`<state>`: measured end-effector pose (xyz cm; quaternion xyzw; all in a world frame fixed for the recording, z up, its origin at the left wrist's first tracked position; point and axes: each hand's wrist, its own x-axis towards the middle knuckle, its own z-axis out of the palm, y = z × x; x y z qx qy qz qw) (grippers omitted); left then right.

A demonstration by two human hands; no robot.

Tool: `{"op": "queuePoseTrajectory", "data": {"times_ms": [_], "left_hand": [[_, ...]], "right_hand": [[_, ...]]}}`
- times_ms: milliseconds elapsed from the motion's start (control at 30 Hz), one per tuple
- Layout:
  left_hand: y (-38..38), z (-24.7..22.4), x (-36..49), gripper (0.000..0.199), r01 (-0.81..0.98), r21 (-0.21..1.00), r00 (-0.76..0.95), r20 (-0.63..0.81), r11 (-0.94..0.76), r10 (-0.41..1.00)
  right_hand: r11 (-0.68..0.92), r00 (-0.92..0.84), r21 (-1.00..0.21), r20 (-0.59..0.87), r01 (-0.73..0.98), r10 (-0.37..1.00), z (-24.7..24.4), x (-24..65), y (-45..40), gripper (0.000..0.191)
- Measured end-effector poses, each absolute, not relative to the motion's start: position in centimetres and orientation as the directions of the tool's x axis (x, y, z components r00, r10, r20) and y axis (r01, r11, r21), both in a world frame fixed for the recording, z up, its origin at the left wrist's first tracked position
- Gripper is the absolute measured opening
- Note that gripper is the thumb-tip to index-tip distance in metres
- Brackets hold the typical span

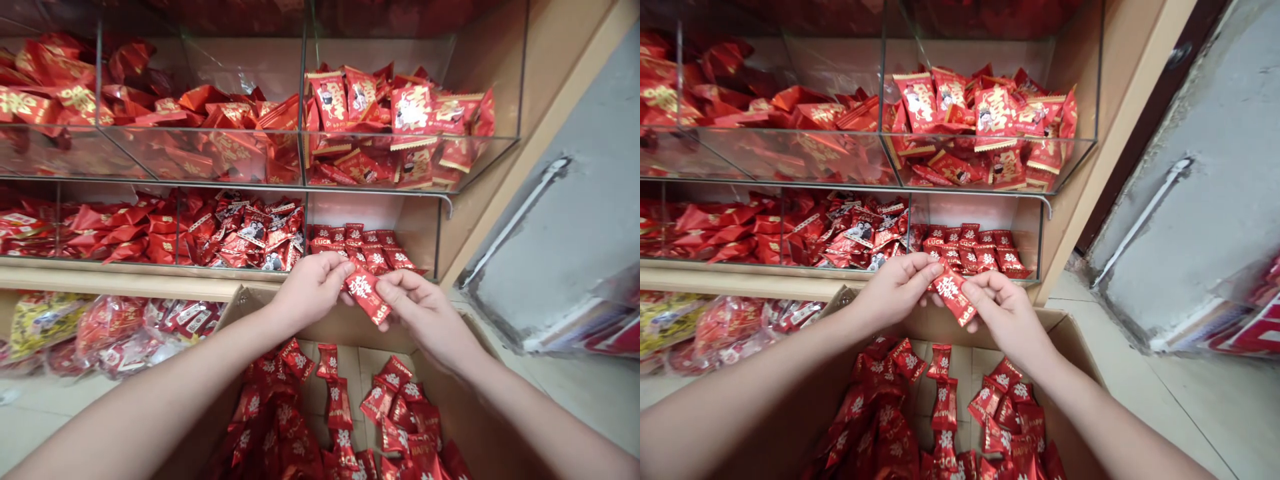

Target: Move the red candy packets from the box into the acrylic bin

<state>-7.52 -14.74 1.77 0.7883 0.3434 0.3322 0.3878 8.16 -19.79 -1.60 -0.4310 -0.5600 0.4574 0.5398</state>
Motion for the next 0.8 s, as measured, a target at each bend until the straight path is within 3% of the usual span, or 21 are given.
{"op": "queuePoseTrajectory", "data": {"times_ms": [133, 267, 400, 633, 800], "left_hand": [[-14.6, 1.0, -7.2, 0.025, 0.282, 0.855, 0.460, 0.277, -0.435, 0.843], [-15.0, 1.3, -7.2, 0.030, 0.251, 0.917, 0.502, 0.149, -0.309, 0.852], [-15.4, 1.8, -7.0, 0.030, 0.130, 0.979, 0.566, 0.055, -0.155, 0.823], [-15.9, 2.1, -7.0, 0.027, -0.152, 0.988, 0.639, 0.114, -0.020, 0.761], [-16.9, 2.5, -7.0, 0.026, -0.209, 0.977, 0.682, 0.175, -0.040, 0.710]], "right_hand": [[0.072, -0.092, -0.996, 0.067, 0.057, 0.993, -1.9, 8.1, -19.5, 0.029], [0.153, -0.017, -0.988, 0.153, 0.008, 0.988, -1.7, 8.4, -19.3, 0.029], [0.127, -0.004, -0.988, 0.128, -0.089, 0.992, -1.3, 8.7, -19.3, 0.029], [0.075, -0.133, -0.938, 0.126, -0.338, 0.983, 0.1, 8.9, -20.1, 0.026], [0.032, -0.222, -0.877, 0.157, -0.480, 0.962, 1.0, 9.1, -20.7, 0.030]]}}
